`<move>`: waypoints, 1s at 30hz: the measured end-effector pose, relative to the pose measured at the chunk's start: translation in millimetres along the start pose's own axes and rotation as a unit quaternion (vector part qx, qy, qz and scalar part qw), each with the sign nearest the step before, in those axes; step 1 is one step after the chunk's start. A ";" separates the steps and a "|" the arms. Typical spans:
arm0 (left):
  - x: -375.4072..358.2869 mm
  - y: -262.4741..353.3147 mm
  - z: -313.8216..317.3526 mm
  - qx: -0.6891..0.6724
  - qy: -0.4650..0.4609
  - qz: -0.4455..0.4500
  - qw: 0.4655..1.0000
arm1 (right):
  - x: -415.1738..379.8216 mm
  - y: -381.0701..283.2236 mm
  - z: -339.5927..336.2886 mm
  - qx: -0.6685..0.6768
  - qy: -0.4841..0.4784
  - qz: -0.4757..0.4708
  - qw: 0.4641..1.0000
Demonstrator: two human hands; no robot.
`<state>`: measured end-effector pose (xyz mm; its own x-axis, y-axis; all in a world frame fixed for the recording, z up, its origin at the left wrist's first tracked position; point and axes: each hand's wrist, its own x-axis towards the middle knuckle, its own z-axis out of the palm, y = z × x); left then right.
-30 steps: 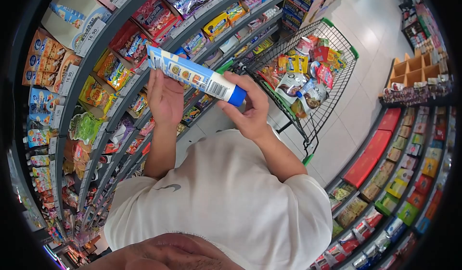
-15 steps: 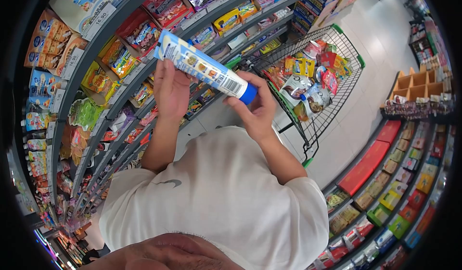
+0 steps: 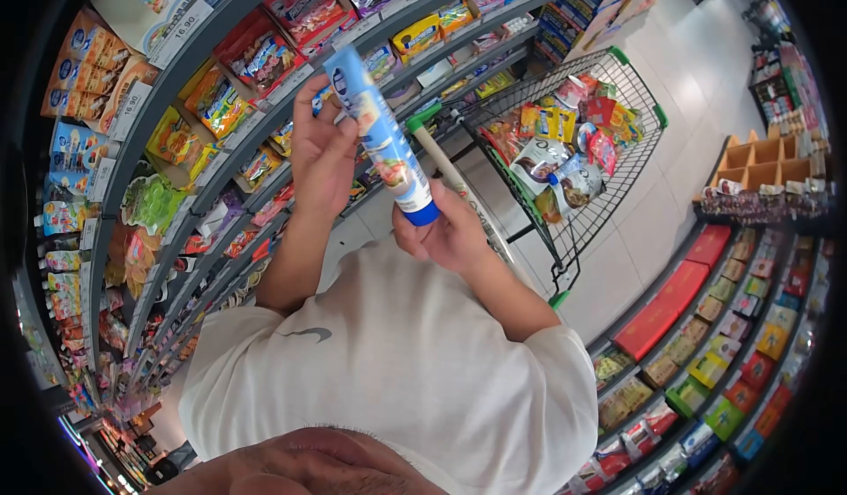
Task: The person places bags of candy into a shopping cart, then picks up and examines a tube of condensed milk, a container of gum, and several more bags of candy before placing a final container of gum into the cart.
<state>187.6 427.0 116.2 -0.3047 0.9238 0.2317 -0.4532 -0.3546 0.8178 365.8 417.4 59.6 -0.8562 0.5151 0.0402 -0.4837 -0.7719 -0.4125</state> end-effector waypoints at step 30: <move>-87.3 -159.1 -84.0 0.265 -0.164 -0.342 0.886 | -115.4 -87.1 -234.4 -0.132 0.537 -0.095 0.828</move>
<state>215.9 390.7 -78.4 0.1890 0.9193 -0.3451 0.0458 0.3428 0.9383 549.3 512.6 -122.5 -0.0461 0.7612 -0.6469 -0.4139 -0.6039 -0.6811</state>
